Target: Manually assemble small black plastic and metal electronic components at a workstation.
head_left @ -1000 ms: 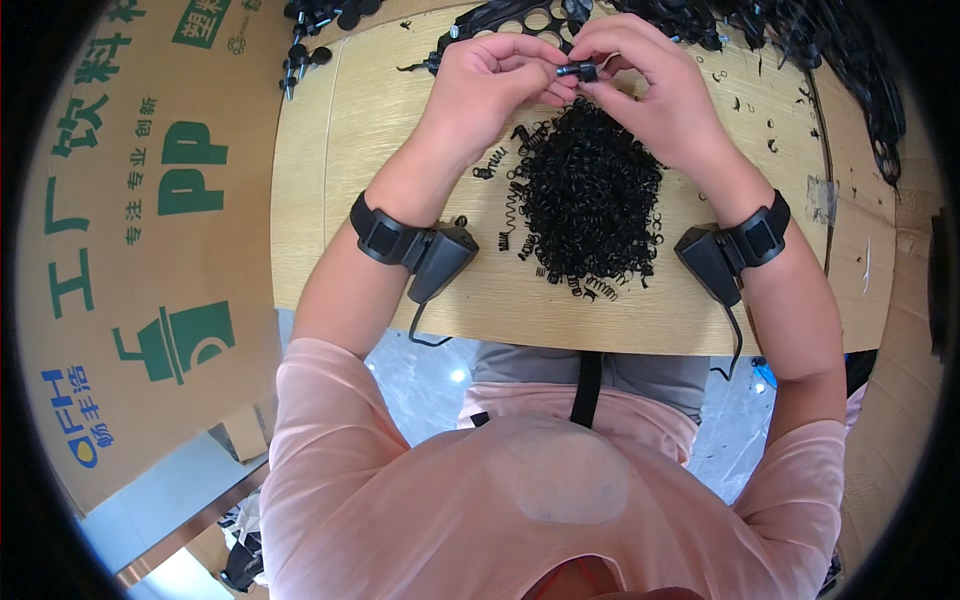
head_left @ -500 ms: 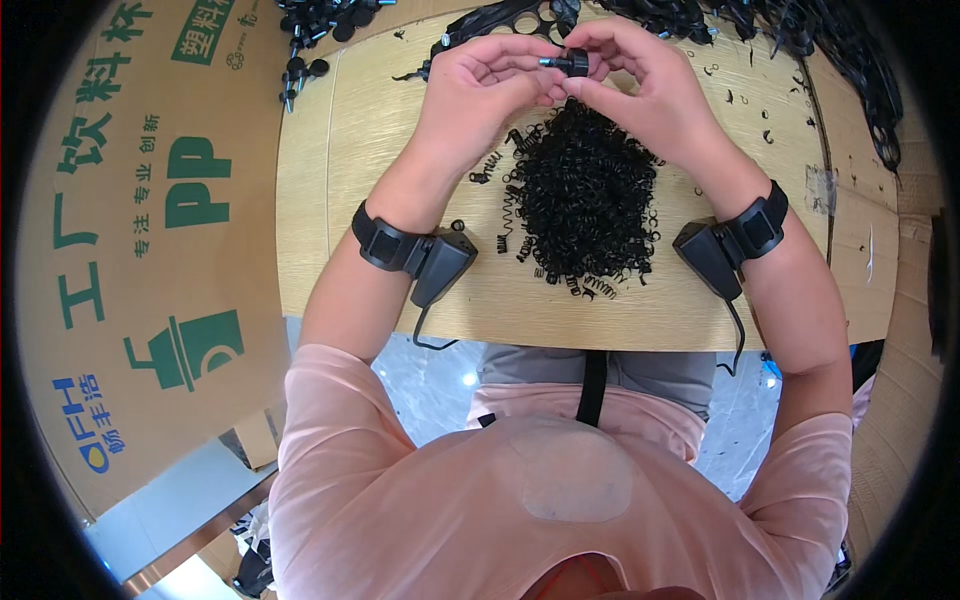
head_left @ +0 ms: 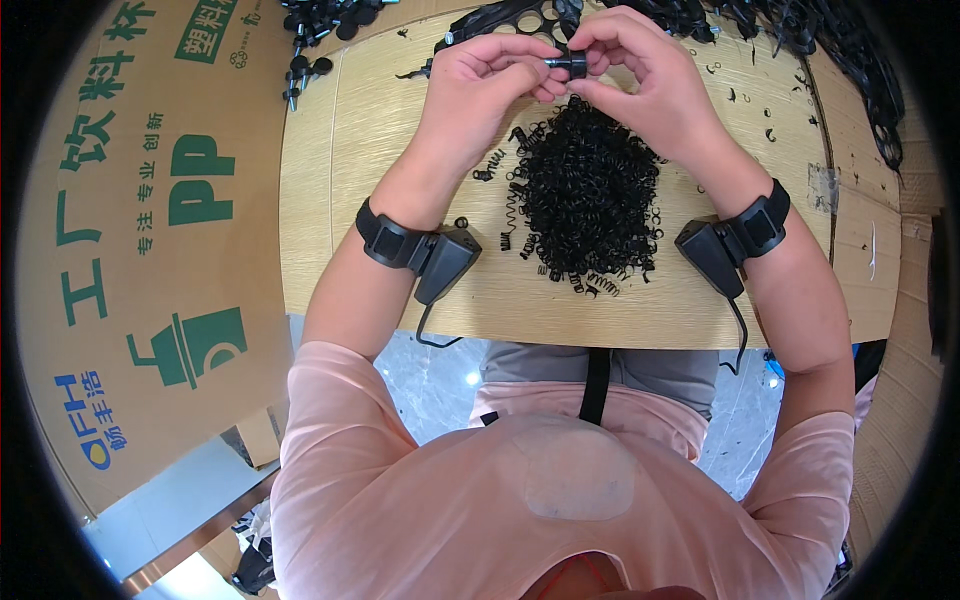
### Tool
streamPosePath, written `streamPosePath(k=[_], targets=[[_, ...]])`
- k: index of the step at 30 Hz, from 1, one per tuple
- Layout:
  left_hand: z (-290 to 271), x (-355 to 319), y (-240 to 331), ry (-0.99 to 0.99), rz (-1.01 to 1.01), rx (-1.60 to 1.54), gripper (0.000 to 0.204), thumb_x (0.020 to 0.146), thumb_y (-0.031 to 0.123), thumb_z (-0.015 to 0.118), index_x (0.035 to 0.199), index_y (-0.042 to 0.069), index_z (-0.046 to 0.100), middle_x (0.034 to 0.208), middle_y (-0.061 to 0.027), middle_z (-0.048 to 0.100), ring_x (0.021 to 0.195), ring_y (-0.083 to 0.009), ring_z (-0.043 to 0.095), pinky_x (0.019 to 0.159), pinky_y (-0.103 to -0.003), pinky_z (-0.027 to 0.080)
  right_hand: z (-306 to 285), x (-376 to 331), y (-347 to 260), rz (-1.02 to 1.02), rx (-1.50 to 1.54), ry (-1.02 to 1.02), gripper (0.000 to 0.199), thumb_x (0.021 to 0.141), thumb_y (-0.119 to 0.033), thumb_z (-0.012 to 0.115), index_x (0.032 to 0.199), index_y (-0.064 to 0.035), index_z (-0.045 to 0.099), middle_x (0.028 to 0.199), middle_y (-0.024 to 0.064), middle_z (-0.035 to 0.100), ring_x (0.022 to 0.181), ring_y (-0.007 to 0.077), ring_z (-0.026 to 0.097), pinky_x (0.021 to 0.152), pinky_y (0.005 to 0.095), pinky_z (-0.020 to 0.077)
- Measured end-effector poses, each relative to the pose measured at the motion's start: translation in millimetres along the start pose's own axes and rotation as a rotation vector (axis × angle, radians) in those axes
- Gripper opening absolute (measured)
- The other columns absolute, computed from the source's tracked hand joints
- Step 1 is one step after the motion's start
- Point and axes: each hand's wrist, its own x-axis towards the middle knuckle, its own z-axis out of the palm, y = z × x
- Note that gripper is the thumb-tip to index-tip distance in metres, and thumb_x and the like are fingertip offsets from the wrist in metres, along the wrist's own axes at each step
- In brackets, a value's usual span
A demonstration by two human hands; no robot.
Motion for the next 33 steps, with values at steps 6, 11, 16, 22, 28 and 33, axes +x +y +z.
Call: streamPosePath(k=[6, 11, 16, 22, 28, 33], targets=[[-2.1, 0.7, -2.0, -0.009, 0.012, -0.028, 0.019, 0.085, -0.003, 0.055, 0.102, -0.008, 0.062, 0.087, -0.0181, 0.067, 0.076, -0.0204, 0.066, 0.073, -0.029, 0.055, 4.1, -2.4, 6.9, 0.036, 0.139, 0.013, 0.026, 0.076, 0.002, 0.069, 0.099, -0.0018, 0.058, 0.094, 0.0063, 0.054, 0.082, 0.0121, 0.057, 0.072, 0.0238, 0.0505], [-2.2, 0.6, -1.7, -0.006, -0.002, -0.041, 0.019, 0.084, -0.003, 0.054, 0.101, -0.007, 0.062, 0.086, -0.0177, 0.067, 0.076, -0.0209, 0.066, 0.074, -0.030, 0.055, 5.3, -4.2, 28.1, -0.130, 0.019, -0.034, 0.032, 0.080, -0.002, 0.068, 0.110, -0.0034, 0.058, 0.103, 0.0036, 0.059, 0.092, 0.0131, 0.059, 0.086, 0.0268, 0.0488], [-3.3, 0.7, -4.6, -0.001, -0.009, -0.034, 0.019, 0.085, -0.003, 0.053, 0.101, -0.007, 0.062, 0.086, -0.0173, 0.067, 0.076, -0.0206, 0.066, 0.074, -0.029, 0.055, 6.0, -3.6, 16.7, -0.053, 0.074, -0.046, 0.028, 0.079, -0.002, 0.068, 0.105, -0.0026, 0.057, 0.098, 0.0049, 0.057, 0.088, 0.0120, 0.058, 0.080, 0.0252, 0.0498], [-4.5, 1.9, -5.5, -0.023, -0.015, 0.021, 0.020, 0.084, -0.005, 0.053, 0.102, -0.007, 0.061, 0.085, -0.0159, 0.067, 0.076, -0.0189, 0.066, 0.074, -0.029, 0.055, 1.7, -0.6, 0.2, 0.060, 0.046, -0.065, 0.026, 0.075, -0.001, 0.069, 0.099, -0.0036, 0.059, 0.091, 0.0063, 0.057, 0.082, 0.0127, 0.057, 0.073, 0.0249, 0.0511], [-0.3, 0.2, -4.6, -0.017, -0.054, 0.031, 0.018, 0.083, -0.007, 0.054, 0.099, -0.007, 0.062, 0.086, -0.0130, 0.066, 0.078, -0.0167, 0.066, 0.075, -0.028, 0.057, -1.0, -1.7, 1.6, -0.018, -0.040, -0.078, 0.027, 0.074, 0.000, 0.068, 0.098, -0.0042, 0.059, 0.091, 0.0070, 0.056, 0.080, 0.0146, 0.057, 0.073, 0.0256, 0.0510], [-1.5, -1.0, -3.5, -0.028, -0.062, 0.048, 0.020, 0.082, -0.008, 0.053, 0.101, -0.006, 0.061, 0.084, -0.0131, 0.066, 0.077, -0.0169, 0.066, 0.075, -0.029, 0.057, 1.0, -2.9, 1.8, -0.023, 0.034, -0.062, 0.024, 0.074, 0.000, 0.066, 0.097, -0.0042, 0.059, 0.090, 0.0069, 0.056, 0.080, 0.0146, 0.057, 0.072, 0.0255, 0.0507]])
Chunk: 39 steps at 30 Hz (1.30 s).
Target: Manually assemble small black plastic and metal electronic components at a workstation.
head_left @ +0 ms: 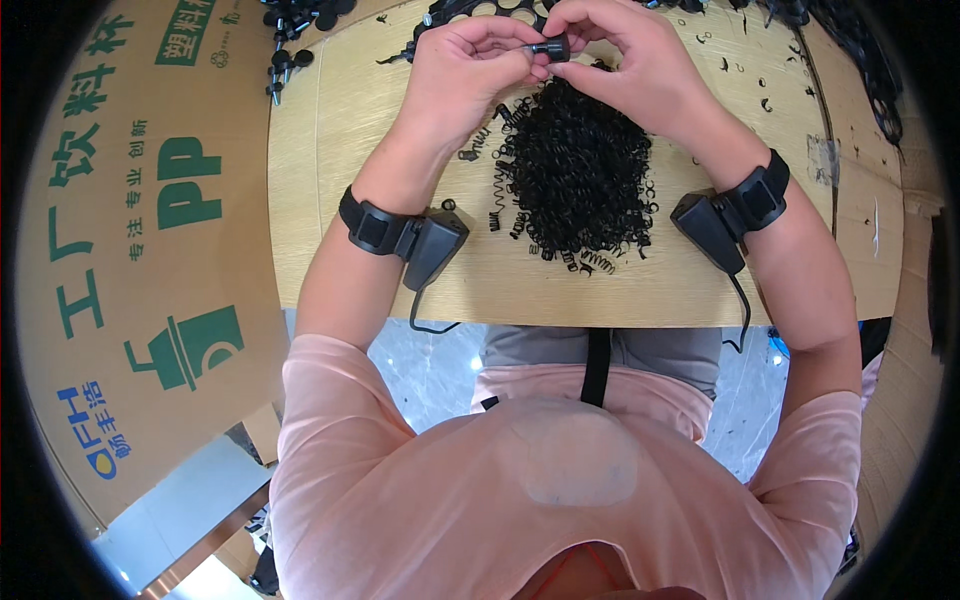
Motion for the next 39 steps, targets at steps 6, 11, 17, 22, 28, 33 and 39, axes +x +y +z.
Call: streamPosePath(k=[6, 11, 17, 22, 28, 33, 39], targets=[[0.6, -2.2, -2.1, -0.003, -0.004, -0.003, 0.021, 0.082, -0.008, 0.054, 0.102, -0.005, 0.061, 0.086, -0.0129, 0.066, 0.079, -0.0168, 0.066, 0.076, -0.029, 0.057, 2.9, -2.7, 8.3, -0.025, 0.035, -0.005, 0.025, 0.074, 0.000, 0.066, 0.097, -0.0042, 0.059, 0.089, 0.0058, 0.057, 0.080, 0.0130, 0.057, 0.071, 0.0251, 0.0505], [-9.0, 1.1, -12.8, 0.022, 0.014, -0.008, 0.021, 0.082, -0.008, 0.055, 0.102, -0.005, 0.061, 0.089, -0.0131, 0.066, 0.080, -0.0171, 0.066, 0.077, -0.029, 0.056, 0.7, -1.5, 1.7, 0.021, 0.039, -0.024, 0.026, 0.074, 0.001, 0.067, 0.098, -0.0040, 0.059, 0.088, 0.0057, 0.056, 0.078, 0.0119, 0.057, 0.071, 0.0244, 0.0501], [-5.2, 4.3, -3.8, 0.025, 0.026, -0.085, 0.023, 0.083, -0.007, 0.058, 0.105, -0.005, 0.061, 0.092, -0.0143, 0.067, 0.079, -0.0189, 0.066, 0.079, -0.029, 0.055, 2.5, 1.1, 10.6, 0.115, 0.297, 0.024, 0.022, 0.078, -0.001, 0.068, 0.097, -0.0036, 0.059, 0.086, -0.0001, 0.055, 0.077, 0.0056, 0.054, 0.067, 0.0207, 0.0476], [-4.1, 2.2, -2.0, -0.039, 0.053, -0.181, 0.020, 0.085, -0.005, 0.057, 0.104, -0.006, 0.062, 0.092, -0.0145, 0.067, 0.081, -0.0193, 0.066, 0.078, -0.029, 0.055, 6.2, -1.2, 19.0, 0.087, 0.323, 0.060, 0.025, 0.080, -0.005, 0.068, 0.103, -0.0033, 0.059, 0.087, -0.0006, 0.057, 0.077, 0.0059, 0.054, 0.071, 0.0207, 0.0458], [-1.6, 0.6, 0.5, 0.017, 0.066, -0.130, 0.019, 0.085, -0.005, 0.058, 0.103, -0.005, 0.063, 0.092, -0.0133, 0.067, 0.081, -0.0178, 0.065, 0.077, -0.028, 0.053, 7.2, -3.7, 24.3, 0.062, 0.325, 0.062, 0.027, 0.082, -0.011, 0.068, 0.106, -0.0021, 0.058, 0.090, 0.0017, 0.061, 0.080, 0.0076, 0.057, 0.074, 0.0222, 0.0474], [-1.3, -0.6, 5.2, 0.069, 0.088, -0.112, 0.016, 0.084, -0.003, 0.060, 0.100, -0.004, 0.064, 0.090, -0.0122, 0.067, 0.080, -0.0158, 0.063, 0.076, -0.027, 0.052, 6.6, -0.5, 22.4, 0.033, 0.270, 0.074, 0.026, 0.081, -0.011, 0.070, 0.104, -0.0024, 0.060, 0.089, 0.0006, 0.061, 0.078, 0.0071, 0.056, 0.073, 0.0224, 0.0476], [-5.4, 2.8, 2.2, 0.094, 0.129, -0.108, 0.015, 0.081, -0.004, 0.062, 0.095, -0.002, 0.066, 0.090, -0.0109, 0.067, 0.080, -0.0148, 0.062, 0.073, -0.026, 0.050, 2.7, 0.8, 15.1, -0.021, 0.147, 0.048, 0.024, 0.076, -0.001, 0.071, 0.098, -0.0019, 0.062, 0.087, 0.0027, 0.061, 0.072, 0.0090, 0.057, 0.069, 0.0231, 0.0479]])
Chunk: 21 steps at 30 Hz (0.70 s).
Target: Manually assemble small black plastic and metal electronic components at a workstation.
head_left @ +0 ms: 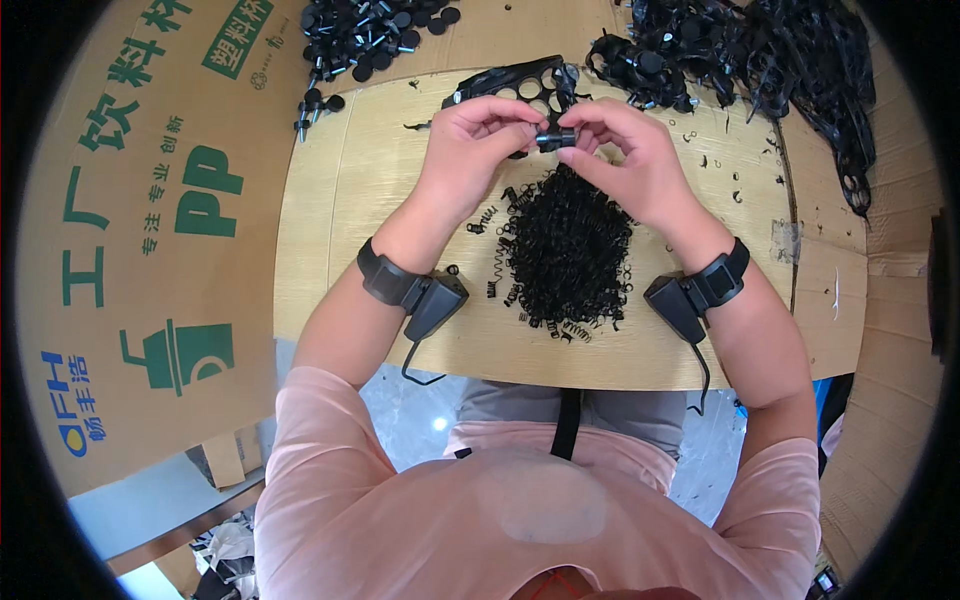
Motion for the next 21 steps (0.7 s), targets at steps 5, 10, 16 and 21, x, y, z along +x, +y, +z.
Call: streamPosePath(k=[5, 10, 16, 21], targets=[[1.9, -4.8, 4.9, -0.017, 0.012, 0.031, 0.013, 0.082, -0.005, 0.060, 0.092, -0.001, 0.067, 0.089, -0.0084, 0.067, 0.083, -0.0126, 0.062, 0.072, -0.024, 0.050, 1.5, -0.4, 0.2, -0.035, -0.060, 0.023, 0.026, 0.075, 0.000, 0.071, 0.099, -0.0034, 0.062, 0.085, 0.0031, 0.059, 0.072, 0.0105, 0.058, 0.069, 0.0234, 0.0481], [1.1, -9.2, 9.7, -0.176, -0.083, 0.010, 0.012, 0.081, 0.000, 0.058, 0.090, -0.003, 0.066, 0.090, -0.0120, 0.065, 0.082, -0.0184, 0.062, 0.075, -0.029, 0.050, 1.6, -1.7, 10.8, 0.031, 0.064, 0.182, 0.027, 0.078, -0.004, 0.071, 0.103, -0.0028, 0.059, 0.084, 0.0023, 0.059, 0.075, 0.0089, 0.057, 0.069, 0.0230, 0.0473], [4.5, -6.8, 13.6, -0.358, -0.035, -0.030, 0.018, 0.081, 0.009, 0.058, 0.084, -0.005, 0.068, 0.097, -0.0154, 0.064, 0.088, -0.0205, 0.061, 0.080, -0.031, 0.049, 0.3, -2.2, 4.1, 0.012, 0.118, 0.207, 0.026, 0.082, -0.007, 0.069, 0.105, -0.0026, 0.058, 0.080, -0.0002, 0.056, 0.073, 0.0061, 0.053, 0.066, 0.0209, 0.0443], [2.5, -5.4, 7.4, -0.248, -0.129, 0.022, 0.015, 0.088, 0.012, 0.057, 0.092, -0.001, 0.064, 0.093, -0.0108, 0.065, 0.082, -0.0170, 0.061, 0.075, -0.029, 0.050, -1.4, -3.7, -1.0, -0.020, 0.149, 0.129, 0.028, 0.080, -0.005, 0.070, 0.106, -0.0031, 0.059, 0.084, 0.0002, 0.056, 0.074, 0.0064, 0.053, 0.066, 0.0205, 0.0438]])
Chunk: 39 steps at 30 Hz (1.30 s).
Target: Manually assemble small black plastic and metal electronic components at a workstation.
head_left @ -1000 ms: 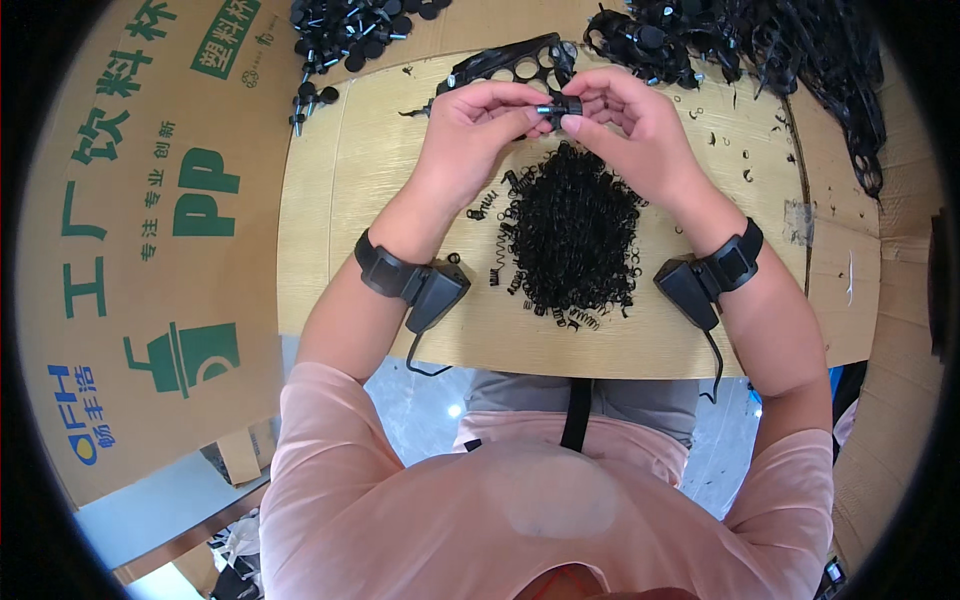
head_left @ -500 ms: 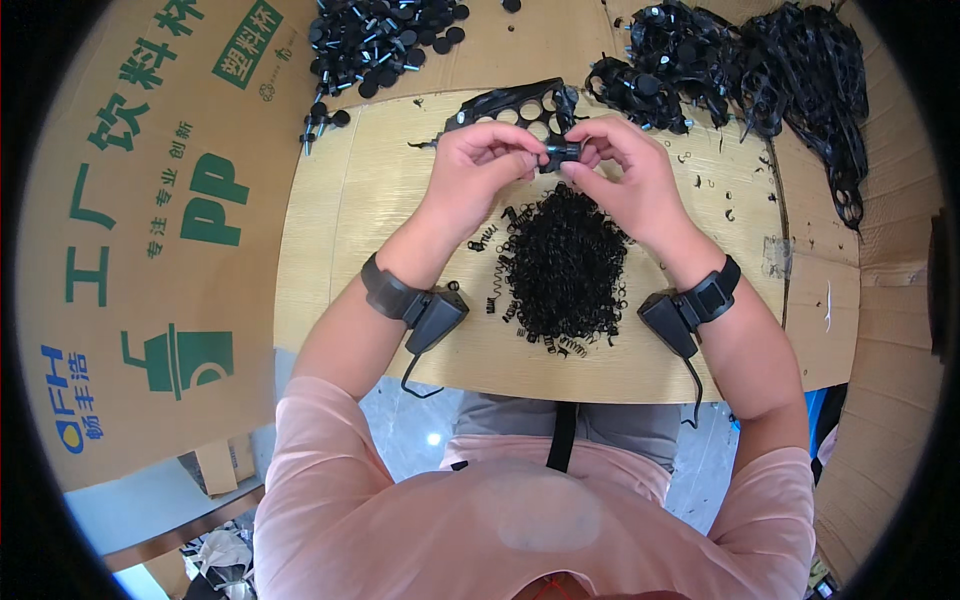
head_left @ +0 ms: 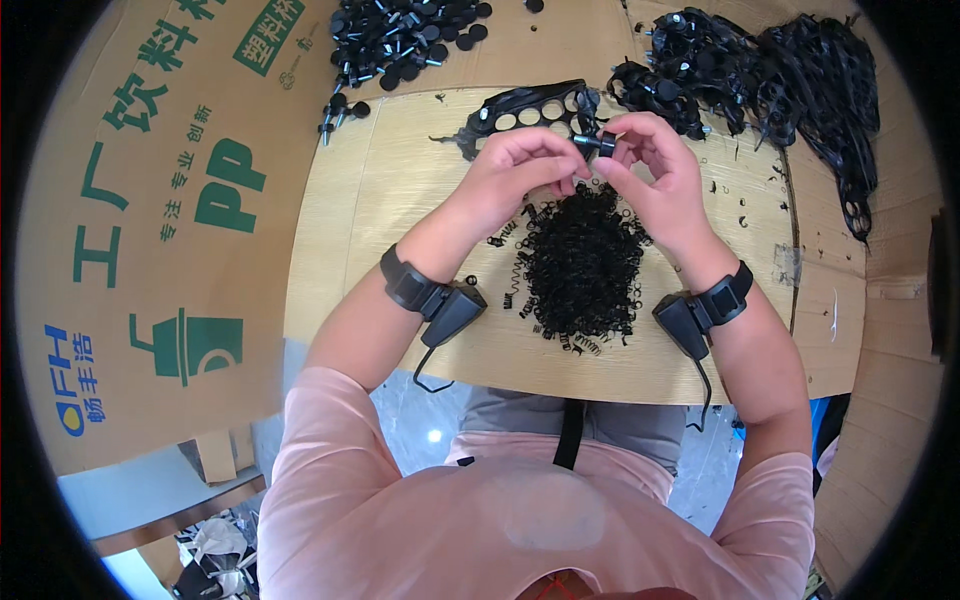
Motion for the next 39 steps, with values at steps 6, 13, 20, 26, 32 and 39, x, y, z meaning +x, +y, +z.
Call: streamPosePath(k=[6, 13, 20, 26, 32, 39], targets=[[1.5, 2.8, -1.1, 0.062, -0.046, -0.188, 0.020, 0.093, 0.016, 0.055, 0.107, 0.003, 0.058, 0.087, -0.0104, 0.065, 0.074, -0.0169, 0.062, 0.070, -0.030, 0.051, 1.4, 0.3, -2.1, -0.014, -0.071, -0.048, 0.031, 0.076, 0.001, 0.069, 0.105, -0.0029, 0.060, 0.098, 0.0038, 0.056, 0.077, 0.0088, 0.054, 0.067, 0.0217, 0.0454], [2.3, 3.8, -2.2, 0.172, 0.027, -0.056, 0.015, 0.090, 0.008, 0.058, 0.101, -0.001, 0.062, 0.086, -0.0100, 0.067, 0.074, -0.0140, 0.063, 0.071, -0.026, 0.052, 5.0, 2.3, -1.4, -0.037, -0.174, -0.061, 0.031, 0.074, 0.004, 0.069, 0.103, -0.0030, 0.061, 0.103, 0.0042, 0.057, 0.079, 0.0098, 0.054, 0.067, 0.0219, 0.0454], [1.3, 2.5, -2.5, 0.159, 0.049, -0.059, 0.015, 0.088, 0.003, 0.058, 0.101, -0.003, 0.062, 0.089, -0.0123, 0.067, 0.078, -0.0149, 0.064, 0.074, -0.027, 0.052, 5.6, 1.2, -3.5, 0.009, -0.224, -0.075, 0.032, 0.073, 0.002, 0.072, 0.102, -0.0043, 0.062, 0.103, 0.0040, 0.058, 0.077, 0.0092, 0.054, 0.067, 0.0214, 0.0453], [0.8, 3.4, -4.4, 0.135, 0.092, -0.082, 0.015, 0.088, 0.003, 0.058, 0.101, -0.004, 0.062, 0.089, -0.0122, 0.067, 0.078, -0.0143, 0.063, 0.074, -0.026, 0.052, 6.2, 2.9, -3.4, 0.022, -0.215, -0.082, 0.031, 0.074, 0.003, 0.072, 0.103, -0.0046, 0.062, 0.103, 0.0041, 0.058, 0.077, 0.0083, 0.055, 0.065, 0.0204, 0.0454], [-1.2, 2.9, -4.5, 0.156, 0.087, -0.030, 0.014, 0.086, 0.002, 0.058, 0.097, -0.004, 0.064, 0.086, -0.0123, 0.067, 0.076, -0.0136, 0.064, 0.072, -0.025, 0.053, 10.2, 0.9, -1.0, 0.004, -0.213, -0.089, 0.030, 0.074, 0.003, 0.071, 0.101, -0.0039, 0.063, 0.103, 0.0051, 0.059, 0.076, 0.0085, 0.055, 0.065, 0.0208, 0.0459], [1.9, 5.8, -6.6, 0.190, 0.096, -0.033, 0.013, 0.079, 0.002, 0.063, 0.090, -0.006, 0.064, 0.080, -0.0095, 0.066, 0.072, -0.0123, 0.065, 0.067, -0.025, 0.054, 10.1, 3.6, -2.1, -0.073, -0.285, -0.107, 0.028, 0.074, 0.004, 0.070, 0.100, -0.0034, 0.064, 0.104, 0.0057, 0.059, 0.073, 0.0085, 0.054, 0.065, 0.0212, 0.0461]])
